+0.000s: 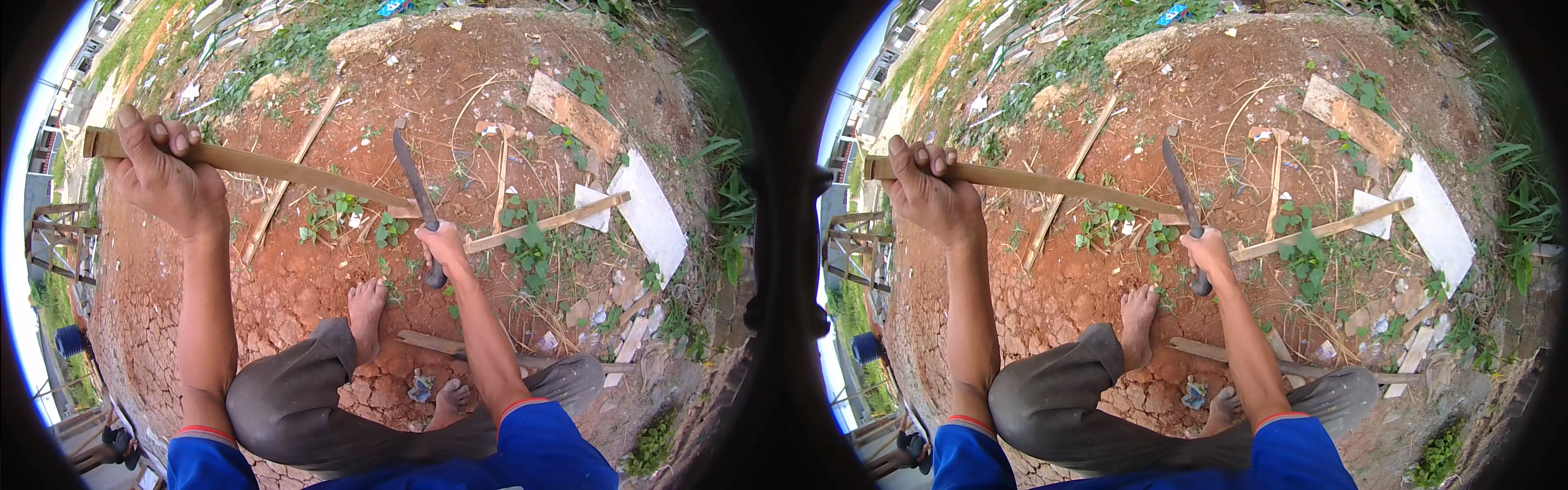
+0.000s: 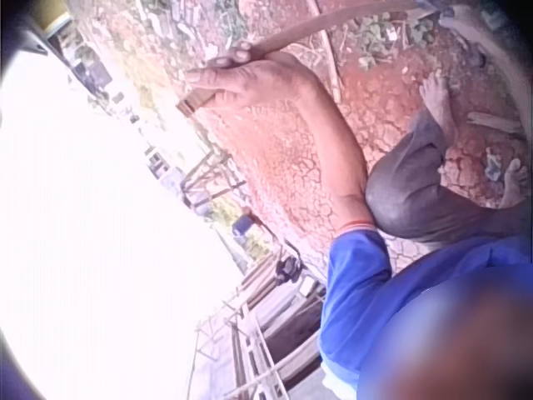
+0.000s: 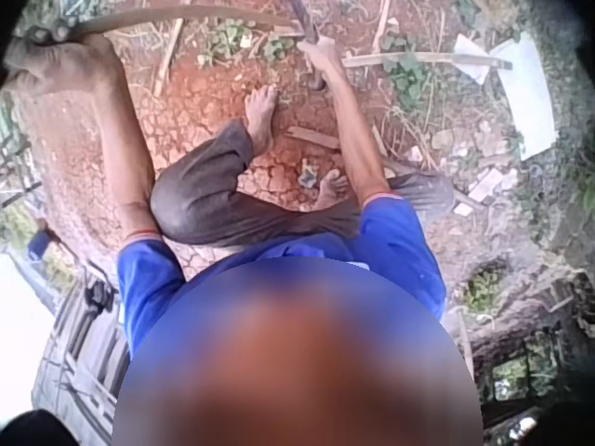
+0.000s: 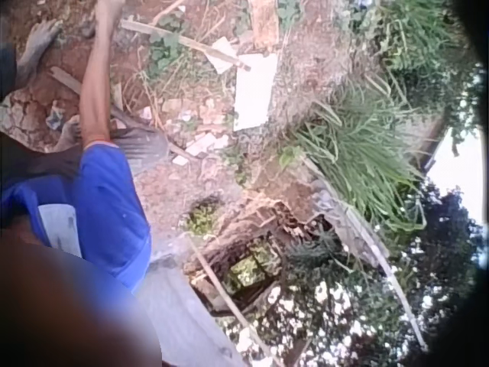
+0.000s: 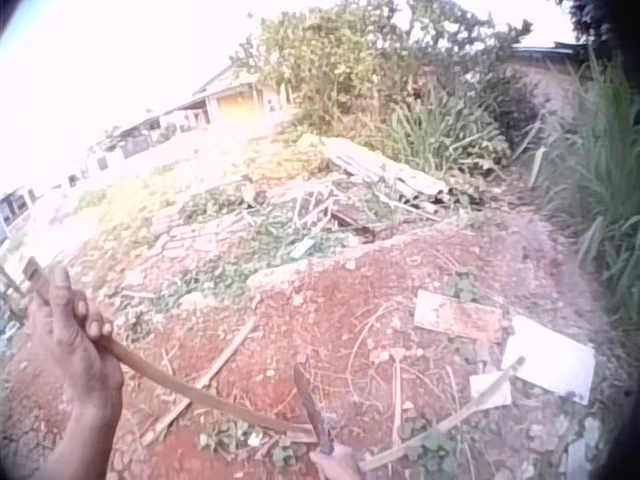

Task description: The person sits on the ground and uses a knife to shave and shape a piece of wood. They repeatedly scrape the wood's surface to remove thin layers, occasionally adjusting their grip and the wood's orientation.

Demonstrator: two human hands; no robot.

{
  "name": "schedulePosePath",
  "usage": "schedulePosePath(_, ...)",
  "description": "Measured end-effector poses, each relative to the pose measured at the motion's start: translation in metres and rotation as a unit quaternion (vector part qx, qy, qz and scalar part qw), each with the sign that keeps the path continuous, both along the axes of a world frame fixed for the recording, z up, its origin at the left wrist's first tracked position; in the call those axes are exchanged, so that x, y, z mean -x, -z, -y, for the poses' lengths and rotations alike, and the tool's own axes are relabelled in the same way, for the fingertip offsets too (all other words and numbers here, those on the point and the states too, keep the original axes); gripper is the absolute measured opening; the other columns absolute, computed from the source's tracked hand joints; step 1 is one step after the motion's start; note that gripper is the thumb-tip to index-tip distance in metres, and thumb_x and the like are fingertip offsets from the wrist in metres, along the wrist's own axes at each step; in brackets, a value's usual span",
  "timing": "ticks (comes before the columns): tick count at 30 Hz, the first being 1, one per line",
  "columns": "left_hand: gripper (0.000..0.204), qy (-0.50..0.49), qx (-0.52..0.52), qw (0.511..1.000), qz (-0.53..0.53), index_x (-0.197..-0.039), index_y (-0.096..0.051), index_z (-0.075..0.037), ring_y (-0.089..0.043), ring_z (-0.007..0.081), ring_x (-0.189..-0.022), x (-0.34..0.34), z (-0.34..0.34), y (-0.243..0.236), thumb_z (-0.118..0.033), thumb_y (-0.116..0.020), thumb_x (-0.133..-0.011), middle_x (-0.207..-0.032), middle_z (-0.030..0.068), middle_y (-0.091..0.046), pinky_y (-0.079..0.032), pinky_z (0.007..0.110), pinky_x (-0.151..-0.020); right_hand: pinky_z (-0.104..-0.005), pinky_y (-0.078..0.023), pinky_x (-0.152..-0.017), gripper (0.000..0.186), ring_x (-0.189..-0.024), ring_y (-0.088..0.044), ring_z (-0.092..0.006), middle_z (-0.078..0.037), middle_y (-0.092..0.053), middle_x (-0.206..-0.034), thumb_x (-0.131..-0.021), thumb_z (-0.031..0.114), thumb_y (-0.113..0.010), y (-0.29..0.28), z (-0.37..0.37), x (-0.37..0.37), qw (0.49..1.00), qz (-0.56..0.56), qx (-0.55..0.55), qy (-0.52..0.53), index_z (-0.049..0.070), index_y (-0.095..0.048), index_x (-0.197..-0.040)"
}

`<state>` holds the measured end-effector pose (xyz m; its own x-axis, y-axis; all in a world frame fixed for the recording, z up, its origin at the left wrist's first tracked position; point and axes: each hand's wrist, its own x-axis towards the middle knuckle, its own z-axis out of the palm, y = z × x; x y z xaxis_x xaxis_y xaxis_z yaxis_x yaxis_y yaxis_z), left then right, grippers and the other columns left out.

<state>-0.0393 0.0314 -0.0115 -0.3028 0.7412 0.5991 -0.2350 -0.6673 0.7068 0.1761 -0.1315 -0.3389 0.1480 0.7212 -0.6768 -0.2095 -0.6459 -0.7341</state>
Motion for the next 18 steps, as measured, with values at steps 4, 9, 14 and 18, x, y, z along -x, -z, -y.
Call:
schedulePosePath(4, 0.015, -0.018, 0.006, 1.000, -0.016, -0.104, -0.052, -0.008, -0.047, 0.0085, -0.056, 0.010, -0.006, 0.004, -0.019, -0.062, -0.104, -0.072, 0.0003, -0.049, -0.044, 0.025, -0.051, -0.0378, -0.052, -0.057, 0.027, -0.060, -0.065, -0.0242, -0.012, -0.063, -0.068, -0.086, 0.018, -0.074, -0.026, -0.007, -0.001, 0.923, 0.291, -0.232, 0.102, 0.000, -0.064, -0.104)
schedulePosePath(9, 0.015, -0.018, 0.014, 1.000, -0.010, -0.100, -0.053, -0.008, -0.047, 0.0082, -0.056, 0.017, -0.006, 0.006, -0.020, -0.061, -0.104, -0.072, 0.0000, -0.049, -0.043, 0.024, -0.052, -0.0361, -0.052, -0.057, 0.023, -0.060, -0.065, -0.0204, -0.008, -0.062, -0.067, -0.086, 0.013, -0.073, -0.001, 0.017, 0.019, 0.894, 0.415, -0.154, 0.070, 0.001, -0.063, -0.103)
schedulePosePath(14, 0.020, -0.078, 0.036, 0.996, 0.012, -0.094, -0.052, -0.009, -0.046, 0.0077, -0.056, 0.022, -0.008, 0.007, -0.022, -0.062, -0.104, -0.070, -0.0003, -0.048, -0.041, 0.022, -0.050, -0.0347, -0.051, -0.055, 0.023, -0.060, -0.066, -0.0167, -0.007, -0.064, -0.067, -0.086, 0.016, -0.074, 0.022, 0.021, 0.008, 0.998, 0.052, 0.030, 0.021, 0.001, -0.066, -0.101)
schedulePosePath(18, 0.023, -0.042, 0.013, 0.999, -0.005, -0.092, -0.052, -0.010, -0.046, 0.0073, -0.055, 0.032, -0.009, 0.012, -0.024, -0.066, -0.102, -0.069, -0.0013, -0.047, -0.039, 0.022, -0.048, -0.0350, -0.052, -0.056, 0.021, -0.058, -0.066, -0.0166, -0.007, -0.065, -0.065, -0.085, 0.020, -0.072, 0.018, 0.015, 0.009, 0.927, 0.236, -0.226, 0.185, 0.002, -0.068, -0.096)
